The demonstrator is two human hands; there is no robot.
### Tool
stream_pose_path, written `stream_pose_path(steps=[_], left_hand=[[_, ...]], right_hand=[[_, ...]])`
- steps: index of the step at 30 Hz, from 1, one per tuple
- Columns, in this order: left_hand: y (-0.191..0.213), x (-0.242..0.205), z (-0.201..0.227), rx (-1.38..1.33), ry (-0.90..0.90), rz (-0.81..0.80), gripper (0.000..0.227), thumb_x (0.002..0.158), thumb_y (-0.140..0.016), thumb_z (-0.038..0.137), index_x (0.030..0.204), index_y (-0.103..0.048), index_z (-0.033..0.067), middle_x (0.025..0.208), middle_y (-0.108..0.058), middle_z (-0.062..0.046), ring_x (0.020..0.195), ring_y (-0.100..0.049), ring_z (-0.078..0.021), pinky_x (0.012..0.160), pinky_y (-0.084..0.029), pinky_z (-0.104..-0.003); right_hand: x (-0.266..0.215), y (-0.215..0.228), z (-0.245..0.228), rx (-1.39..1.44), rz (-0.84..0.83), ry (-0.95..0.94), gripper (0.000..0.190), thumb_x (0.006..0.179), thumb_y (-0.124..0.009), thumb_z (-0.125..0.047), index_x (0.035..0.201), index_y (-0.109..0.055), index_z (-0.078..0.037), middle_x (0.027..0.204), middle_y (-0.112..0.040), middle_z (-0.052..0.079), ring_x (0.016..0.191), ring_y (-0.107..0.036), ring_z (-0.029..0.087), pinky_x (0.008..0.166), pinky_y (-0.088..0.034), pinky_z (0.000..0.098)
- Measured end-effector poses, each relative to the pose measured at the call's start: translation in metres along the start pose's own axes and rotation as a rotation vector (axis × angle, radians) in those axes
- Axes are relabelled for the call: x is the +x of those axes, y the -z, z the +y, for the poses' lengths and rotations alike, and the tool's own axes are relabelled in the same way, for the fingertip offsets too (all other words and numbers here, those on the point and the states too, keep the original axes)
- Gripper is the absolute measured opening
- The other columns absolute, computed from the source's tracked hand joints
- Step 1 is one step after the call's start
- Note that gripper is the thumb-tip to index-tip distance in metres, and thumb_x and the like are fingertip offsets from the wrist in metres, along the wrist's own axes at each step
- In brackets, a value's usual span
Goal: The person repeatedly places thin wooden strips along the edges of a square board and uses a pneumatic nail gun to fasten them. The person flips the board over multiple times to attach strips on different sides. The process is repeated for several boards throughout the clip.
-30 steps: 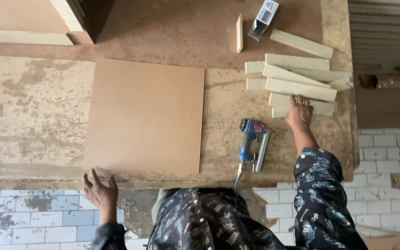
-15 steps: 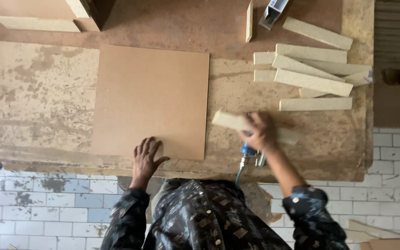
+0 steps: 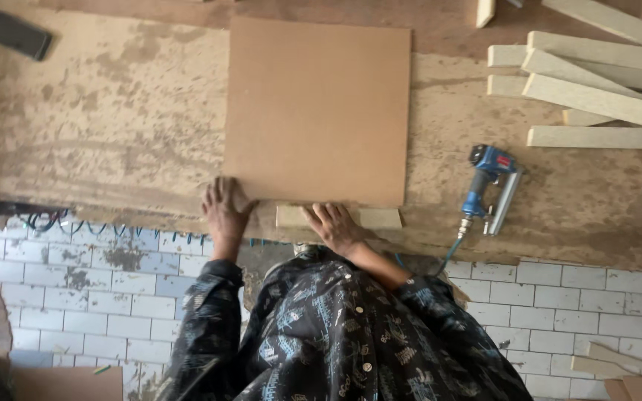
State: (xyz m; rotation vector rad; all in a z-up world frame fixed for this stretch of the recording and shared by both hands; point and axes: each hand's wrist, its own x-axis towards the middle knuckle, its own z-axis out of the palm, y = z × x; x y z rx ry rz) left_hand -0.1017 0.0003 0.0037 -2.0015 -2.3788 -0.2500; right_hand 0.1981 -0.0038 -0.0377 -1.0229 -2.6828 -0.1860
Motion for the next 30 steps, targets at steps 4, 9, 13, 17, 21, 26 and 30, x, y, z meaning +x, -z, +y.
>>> stream_pose_path(steps=[4, 9, 13, 17, 21, 26, 30], left_hand=[[0.013, -0.017, -0.054, -0.195, 0.168, -0.066, 0.081, 0.08, -0.082, 0.048, 0.145, -0.055, 0.009, 0.145, -0.057, -0.015, 0.133, -0.049, -0.0375, 0.11, -0.039, -0.051], [-0.01, -0.01, -0.051, -0.369, 0.096, -0.006, 0.062, 0.084, -0.075, 0.021, 0.142, -0.058, 0.0044, 0.139, -0.06, -0.018, 0.123, -0.054, -0.042, 0.107, -0.043, -0.049], [-0.018, -0.004, -0.032, -0.555, 0.162, -0.004, 0.051, 0.085, -0.071, 0.018, 0.136, -0.065, 0.0093, 0.136, -0.063, -0.015, 0.121, -0.057, -0.0402, 0.106, -0.046, -0.047], [-0.003, -0.003, -0.012, -0.541, 0.154, 0.036, 0.051, 0.077, -0.077, 0.018, 0.127, -0.069, 0.0102, 0.132, -0.063, -0.017, 0.12, -0.056, -0.0406, 0.104, -0.046, -0.048], [0.024, -0.021, -0.01, -0.503, 0.11, -0.052, 0.045, 0.071, -0.085, 0.021, 0.113, -0.072, 0.0127, 0.129, -0.063, -0.016, 0.123, -0.055, -0.0397, 0.103, -0.046, -0.047], [0.031, -0.044, 0.002, -0.408, -0.025, -0.025, 0.066, 0.071, -0.089, 0.036, 0.127, -0.067, 0.011, 0.133, -0.058, -0.019, 0.121, -0.054, -0.0391, 0.101, -0.046, -0.049], [0.018, -0.06, 0.006, -0.325, -0.015, -0.002, 0.068, 0.074, -0.089, 0.045, 0.129, -0.066, 0.0134, 0.135, -0.056, -0.017, 0.12, -0.052, -0.0392, 0.097, -0.045, -0.05]], right_hand=[[0.037, -0.017, -0.016, 0.299, 0.223, -0.05, 0.069, 0.088, -0.064, -0.049, 0.141, -0.05, -0.008, 0.116, -0.061, 0.016, 0.095, -0.061, 0.03, 0.087, -0.051, 0.0448], [-0.02, 0.008, 0.043, 0.102, 0.3, -0.66, 0.058, 0.089, -0.08, -0.041, 0.134, -0.057, -0.013, 0.123, -0.065, 0.01, 0.117, -0.063, 0.032, 0.101, -0.049, 0.0513], [-0.073, 0.001, 0.082, -0.01, 0.18, -0.91, 0.065, 0.074, -0.085, -0.021, 0.133, -0.061, -0.009, 0.124, -0.065, 0.017, 0.111, -0.063, 0.04, 0.093, -0.048, 0.0529], [-0.093, -0.026, 0.117, 0.641, 0.189, -1.281, 0.073, 0.074, -0.081, -0.001, 0.142, -0.058, -0.008, 0.124, -0.064, 0.011, 0.1, -0.063, 0.022, 0.088, -0.055, 0.0364], [-0.123, -0.027, 0.124, 0.922, 0.387, -1.169, 0.063, 0.077, -0.073, 0.011, 0.137, -0.068, -0.004, 0.127, -0.065, 0.009, 0.095, -0.056, 0.013, 0.078, -0.052, 0.0262], [-0.148, 0.01, 0.098, 0.946, 0.248, -1.109, 0.063, 0.076, -0.076, 0.0, 0.138, -0.062, -0.007, 0.135, -0.055, 0.01, 0.112, -0.061, 0.018, 0.079, -0.057, 0.0309], [-0.146, 0.037, 0.071, 0.272, 0.123, -0.752, 0.079, 0.066, -0.092, -0.023, 0.138, -0.064, -0.009, 0.133, -0.056, 0.021, 0.119, -0.054, 0.041, 0.099, -0.046, 0.0509]])
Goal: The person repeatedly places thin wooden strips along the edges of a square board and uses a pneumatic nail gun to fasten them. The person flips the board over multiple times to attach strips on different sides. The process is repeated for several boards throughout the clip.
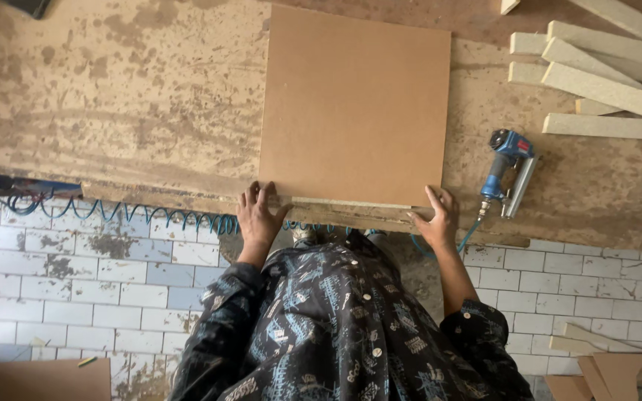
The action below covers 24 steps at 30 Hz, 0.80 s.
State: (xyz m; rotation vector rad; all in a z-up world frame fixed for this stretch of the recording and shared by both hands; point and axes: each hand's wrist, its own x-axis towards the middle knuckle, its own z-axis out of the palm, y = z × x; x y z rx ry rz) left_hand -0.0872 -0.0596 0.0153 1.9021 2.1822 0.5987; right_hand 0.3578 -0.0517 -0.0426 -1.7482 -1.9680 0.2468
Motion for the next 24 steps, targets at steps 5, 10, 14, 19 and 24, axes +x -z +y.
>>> stream_pose_path(steps=[5, 10, 14, 19, 24], left_hand=[[-0.011, 0.002, 0.0, 0.004, 0.015, 0.066, 0.066, 0.068, -0.09, 0.048, 0.121, -0.067, 0.0136, 0.132, -0.056, -0.014, 0.118, -0.052, -0.037, 0.098, -0.043, -0.049], [-0.018, 0.003, -0.002, -0.009, 0.008, 0.102, 0.061, 0.068, -0.09, 0.047, 0.116, -0.069, 0.0155, 0.129, -0.058, -0.013, 0.116, -0.054, -0.0359, 0.097, -0.044, -0.048], [-0.022, 0.003, -0.007, -0.025, 0.002, 0.14, 0.057, 0.068, -0.091, 0.048, 0.11, -0.071, 0.0159, 0.122, -0.06, -0.011, 0.112, -0.055, -0.0352, 0.095, -0.044, -0.048], [-0.027, 0.004, -0.006, -0.023, -0.033, 0.201, 0.051, 0.07, -0.091, 0.047, 0.107, -0.072, 0.0165, 0.118, -0.062, -0.01, 0.109, -0.057, -0.0342, 0.092, -0.046, -0.047], [-0.028, 0.004, -0.009, -0.02, -0.036, 0.198, 0.053, 0.071, -0.09, 0.051, 0.105, -0.071, 0.0159, 0.117, -0.062, -0.01, 0.107, -0.058, -0.033, 0.09, -0.046, -0.046]], right_hand=[[0.009, 0.009, -0.01, -0.084, 0.044, 0.068, 0.077, 0.066, -0.093, -0.041, 0.133, -0.071, -0.011, 0.134, -0.06, 0.017, 0.118, -0.055, 0.037, 0.101, -0.046, 0.0494], [0.008, 0.003, -0.006, -0.115, 0.106, 0.049, 0.068, 0.065, -0.094, -0.041, 0.125, -0.077, -0.014, 0.127, -0.065, 0.011, 0.11, -0.059, 0.032, 0.097, -0.048, 0.0464], [0.007, -0.003, -0.005, -0.09, 0.155, 0.034, 0.066, 0.063, -0.095, -0.044, 0.119, -0.079, -0.014, 0.125, -0.065, 0.01, 0.106, -0.06, 0.031, 0.094, -0.049, 0.0454], [0.004, -0.004, -0.003, -0.109, 0.17, 0.005, 0.061, 0.063, -0.095, -0.041, 0.116, -0.081, -0.014, 0.123, -0.067, 0.009, 0.104, -0.06, 0.03, 0.092, -0.05, 0.0444], [0.001, -0.011, -0.004, -0.126, 0.217, 0.025, 0.062, 0.064, -0.097, -0.041, 0.116, -0.08, -0.013, 0.127, -0.066, 0.012, 0.11, -0.061, 0.031, 0.093, -0.051, 0.0428]])
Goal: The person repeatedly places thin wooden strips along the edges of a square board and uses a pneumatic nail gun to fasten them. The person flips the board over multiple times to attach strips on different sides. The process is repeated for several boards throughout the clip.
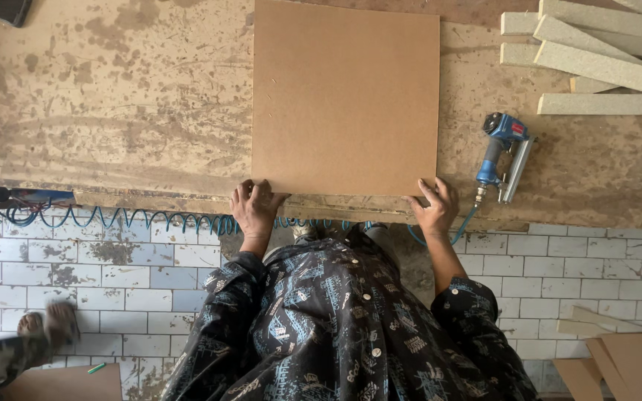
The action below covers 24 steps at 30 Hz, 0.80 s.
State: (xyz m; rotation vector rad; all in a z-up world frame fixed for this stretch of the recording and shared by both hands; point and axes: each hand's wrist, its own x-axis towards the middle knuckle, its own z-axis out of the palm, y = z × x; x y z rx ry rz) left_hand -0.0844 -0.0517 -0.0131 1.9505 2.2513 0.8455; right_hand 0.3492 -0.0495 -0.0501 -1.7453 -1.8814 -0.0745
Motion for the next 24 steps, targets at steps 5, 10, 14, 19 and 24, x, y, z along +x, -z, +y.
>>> stream_pose_path(steps=[5, 10, 14, 19, 24], left_hand=[[-0.004, -0.002, -0.003, 0.008, 0.006, 0.006, 0.052, 0.072, -0.089, 0.053, 0.107, -0.072, 0.018, 0.118, -0.063, -0.009, 0.108, -0.058, -0.0319, 0.092, -0.046, -0.046], [-0.009, -0.004, -0.006, 0.044, 0.003, 0.0, 0.055, 0.072, -0.088, 0.054, 0.11, -0.072, 0.0177, 0.121, -0.061, -0.009, 0.11, -0.056, -0.0325, 0.093, -0.045, -0.047], [-0.007, -0.007, -0.002, 0.08, 0.045, -0.041, 0.062, 0.074, -0.087, 0.057, 0.117, -0.068, 0.0168, 0.126, -0.06, -0.009, 0.113, -0.055, -0.0336, 0.098, -0.043, -0.048], [0.01, 0.003, 0.024, 0.171, 0.125, -0.161, 0.09, 0.068, -0.084, 0.066, 0.137, -0.059, 0.0134, 0.142, -0.052, -0.015, 0.131, -0.046, -0.0379, 0.106, -0.039, -0.054], [0.05, 0.013, 0.083, -0.007, -0.342, -0.328, 0.096, 0.088, -0.061, 0.072, 0.16, -0.041, 0.012, 0.167, -0.033, -0.017, 0.156, -0.026, -0.0351, 0.121, -0.033, -0.054]], right_hand=[[-0.001, 0.001, 0.001, -0.015, 0.011, 0.01, 0.062, 0.061, -0.097, -0.039, 0.116, -0.081, -0.013, 0.128, -0.066, 0.012, 0.111, -0.061, 0.032, 0.093, -0.051, 0.043], [-0.001, 0.0, 0.002, -0.008, -0.016, -0.02, 0.061, 0.063, -0.097, -0.041, 0.115, -0.082, -0.014, 0.128, -0.067, 0.012, 0.106, -0.06, 0.031, 0.094, -0.049, 0.0458], [-0.003, -0.001, 0.001, -0.059, -0.011, -0.009, 0.061, 0.068, -0.092, -0.049, 0.118, -0.081, -0.015, 0.131, -0.065, 0.013, 0.117, -0.059, 0.034, 0.1, -0.048, 0.0475], [0.008, 0.019, -0.024, -0.183, -0.05, 0.021, 0.07, 0.08, -0.075, -0.06, 0.134, -0.066, -0.016, 0.143, -0.057, 0.022, 0.132, -0.051, 0.039, 0.112, -0.038, 0.0542], [0.033, 0.079, -0.091, 0.222, -0.13, 0.364, 0.069, 0.101, -0.051, -0.063, 0.151, -0.048, -0.015, 0.16, -0.042, 0.014, 0.148, -0.039, 0.036, 0.125, -0.029, 0.0549]])
